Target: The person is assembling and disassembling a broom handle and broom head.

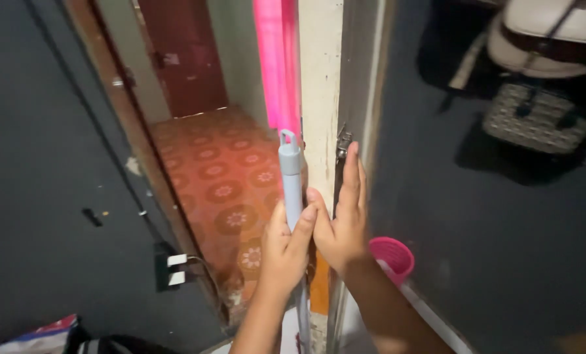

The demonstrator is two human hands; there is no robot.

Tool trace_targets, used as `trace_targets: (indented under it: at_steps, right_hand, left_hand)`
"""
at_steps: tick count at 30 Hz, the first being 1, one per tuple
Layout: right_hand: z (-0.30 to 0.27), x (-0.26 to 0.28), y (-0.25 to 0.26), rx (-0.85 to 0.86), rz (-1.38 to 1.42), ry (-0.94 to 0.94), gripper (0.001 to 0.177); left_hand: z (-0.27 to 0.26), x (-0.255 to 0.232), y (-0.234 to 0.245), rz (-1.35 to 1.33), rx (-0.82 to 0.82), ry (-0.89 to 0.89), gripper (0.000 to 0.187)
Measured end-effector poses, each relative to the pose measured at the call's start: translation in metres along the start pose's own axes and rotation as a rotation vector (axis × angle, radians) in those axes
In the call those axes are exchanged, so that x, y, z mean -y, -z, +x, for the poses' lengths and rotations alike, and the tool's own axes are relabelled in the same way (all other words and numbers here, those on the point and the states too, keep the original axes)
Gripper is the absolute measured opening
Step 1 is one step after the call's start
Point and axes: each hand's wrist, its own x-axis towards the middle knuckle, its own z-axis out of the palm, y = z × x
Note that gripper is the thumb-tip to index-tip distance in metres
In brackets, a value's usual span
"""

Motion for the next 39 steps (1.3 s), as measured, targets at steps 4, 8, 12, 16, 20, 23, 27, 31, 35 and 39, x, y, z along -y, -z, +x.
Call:
trace_targets:
  at_steps: [4,8,12,16,20,23,27,31,35,39]
  right_hand:
    - [-0.005,-0.001,0.045,-0.011,-0.047,-0.127,0.080]
    - [-0.006,-0.002,0.097,-0.019,-0.062,-0.174,0.076]
    - [-0.012,-0.020,0.147,-0.054,-0.184,-0.174,0.071]
    - [-0.013,-0.035,0.203,-0.071,-0.232,-0.169,0.068]
    - [-0.012,-0.058,0.254,-0.034,-0.275,-0.166,0.064]
    - [-0.005,-0.087,0.289,-0.037,-0.299,-0.221,0.066]
    - [0.006,-0.128,0.333,-0.007,-0.270,-0.277,0.073]
    - [0.017,-0.178,0.374,-0.001,-0.293,-0.270,0.077]
    - [0.021,-0.236,0.415,0.054,-0.277,-0.258,0.078]
    - [0.035,-0.261,0.445,0.153,-0.352,-0.451,0.085]
  left_hand:
    - [-0.010,-0.022,-0.043,0.042,0.025,0.038,0.034]
    - [-0.022,-0.030,-0.092,-0.023,0.044,-0.056,0.039]
    - [-0.029,-0.028,-0.144,0.005,0.043,-0.018,0.035]
    - [-0.033,-0.023,-0.202,0.051,0.085,0.037,0.031]
    - [-0.034,-0.026,-0.263,-0.032,0.099,-0.026,0.029]
    - [-0.033,-0.014,-0.310,-0.027,0.097,-0.054,0.028]
    - [-0.029,-0.001,-0.366,-0.051,0.111,-0.071,0.028]
    - [-0.016,0.008,-0.420,-0.068,0.149,-0.040,0.028]
    - [-0.010,0.020,-0.466,-0.074,0.162,-0.071,0.029]
    - [-0.010,0.028,-0.492,-0.064,0.130,-0.165,0.030]
